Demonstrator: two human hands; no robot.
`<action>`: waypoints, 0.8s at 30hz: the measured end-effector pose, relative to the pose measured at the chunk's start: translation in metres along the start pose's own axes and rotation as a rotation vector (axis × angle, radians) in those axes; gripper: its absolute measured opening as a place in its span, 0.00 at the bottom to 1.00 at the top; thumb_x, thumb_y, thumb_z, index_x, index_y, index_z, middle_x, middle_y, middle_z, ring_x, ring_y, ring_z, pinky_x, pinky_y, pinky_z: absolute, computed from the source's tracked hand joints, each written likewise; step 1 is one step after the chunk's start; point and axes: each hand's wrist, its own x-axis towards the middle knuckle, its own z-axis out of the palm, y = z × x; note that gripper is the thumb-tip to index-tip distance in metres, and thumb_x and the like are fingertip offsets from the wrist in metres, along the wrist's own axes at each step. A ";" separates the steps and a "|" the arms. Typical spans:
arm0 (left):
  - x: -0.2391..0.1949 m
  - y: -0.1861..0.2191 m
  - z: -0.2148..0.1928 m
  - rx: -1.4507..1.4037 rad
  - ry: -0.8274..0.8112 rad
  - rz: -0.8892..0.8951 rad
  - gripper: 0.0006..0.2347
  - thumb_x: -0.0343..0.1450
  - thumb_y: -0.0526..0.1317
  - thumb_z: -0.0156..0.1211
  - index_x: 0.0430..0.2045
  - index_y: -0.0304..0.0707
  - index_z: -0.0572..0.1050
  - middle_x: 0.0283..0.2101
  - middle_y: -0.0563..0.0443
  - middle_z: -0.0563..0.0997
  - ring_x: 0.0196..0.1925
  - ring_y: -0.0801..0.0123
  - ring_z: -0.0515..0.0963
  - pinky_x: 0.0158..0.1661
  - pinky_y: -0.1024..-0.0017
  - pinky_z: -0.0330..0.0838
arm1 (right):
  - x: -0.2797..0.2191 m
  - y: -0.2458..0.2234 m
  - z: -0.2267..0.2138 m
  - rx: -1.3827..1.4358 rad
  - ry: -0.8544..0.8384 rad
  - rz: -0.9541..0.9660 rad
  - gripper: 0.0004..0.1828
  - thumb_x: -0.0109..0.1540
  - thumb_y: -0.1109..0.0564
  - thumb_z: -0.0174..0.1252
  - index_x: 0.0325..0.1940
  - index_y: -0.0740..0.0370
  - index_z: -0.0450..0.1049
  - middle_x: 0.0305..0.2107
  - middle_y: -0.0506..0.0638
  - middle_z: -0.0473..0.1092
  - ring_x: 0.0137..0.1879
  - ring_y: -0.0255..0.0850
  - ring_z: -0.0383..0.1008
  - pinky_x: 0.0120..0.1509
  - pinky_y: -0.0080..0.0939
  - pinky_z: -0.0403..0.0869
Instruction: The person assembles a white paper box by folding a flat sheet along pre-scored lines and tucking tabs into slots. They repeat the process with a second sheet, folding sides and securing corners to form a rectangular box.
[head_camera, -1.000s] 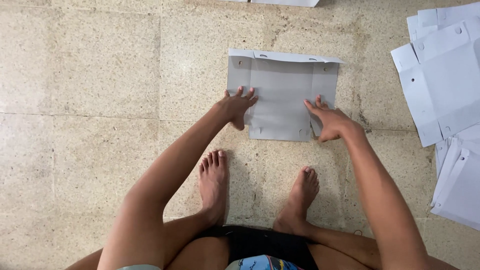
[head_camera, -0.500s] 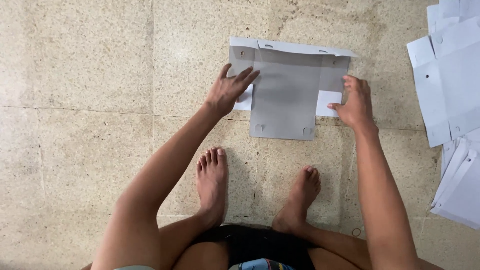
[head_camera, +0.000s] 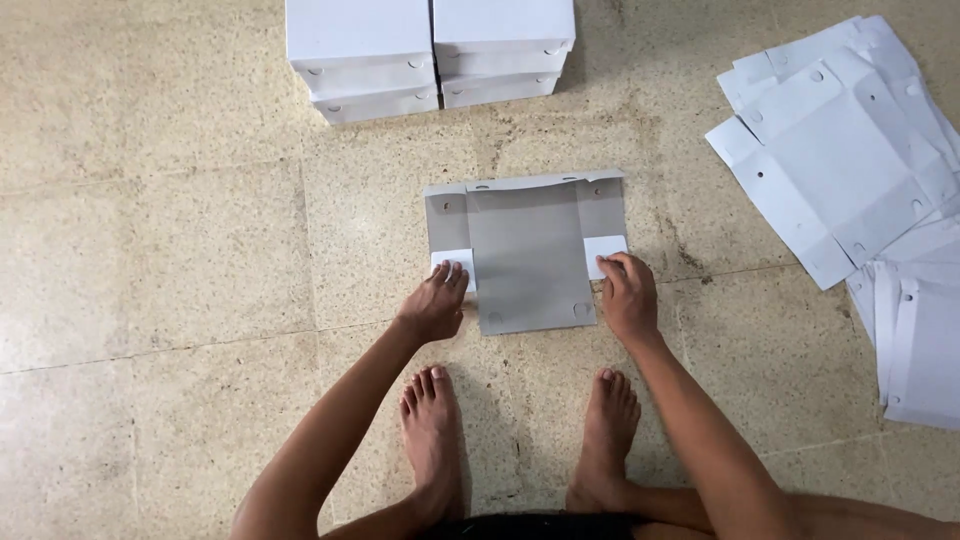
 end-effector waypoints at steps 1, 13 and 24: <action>0.000 0.004 -0.007 0.007 0.001 0.002 0.29 0.57 0.41 0.65 0.52 0.25 0.70 0.53 0.27 0.78 0.58 0.39 0.77 0.60 0.55 0.72 | -0.005 -0.001 -0.004 0.003 0.007 0.001 0.15 0.66 0.66 0.54 0.54 0.54 0.76 0.48 0.50 0.69 0.55 0.48 0.75 0.62 0.52 0.74; -0.001 0.017 0.009 -0.050 0.217 -0.128 0.38 0.61 0.67 0.59 0.52 0.26 0.75 0.53 0.31 0.79 0.58 0.43 0.78 0.58 0.54 0.72 | -0.015 -0.018 -0.035 0.273 -0.119 0.045 0.36 0.58 0.60 0.45 0.73 0.59 0.58 0.67 0.60 0.59 0.74 0.58 0.57 0.78 0.61 0.53; 0.016 0.014 0.034 0.084 0.583 -0.211 0.17 0.74 0.52 0.55 0.58 0.58 0.71 0.25 0.57 0.79 0.29 0.70 0.82 0.28 0.74 0.78 | 0.023 -0.054 -0.012 0.143 -0.032 0.228 0.25 0.70 0.56 0.51 0.72 0.59 0.62 0.65 0.65 0.60 0.73 0.63 0.57 0.72 0.70 0.54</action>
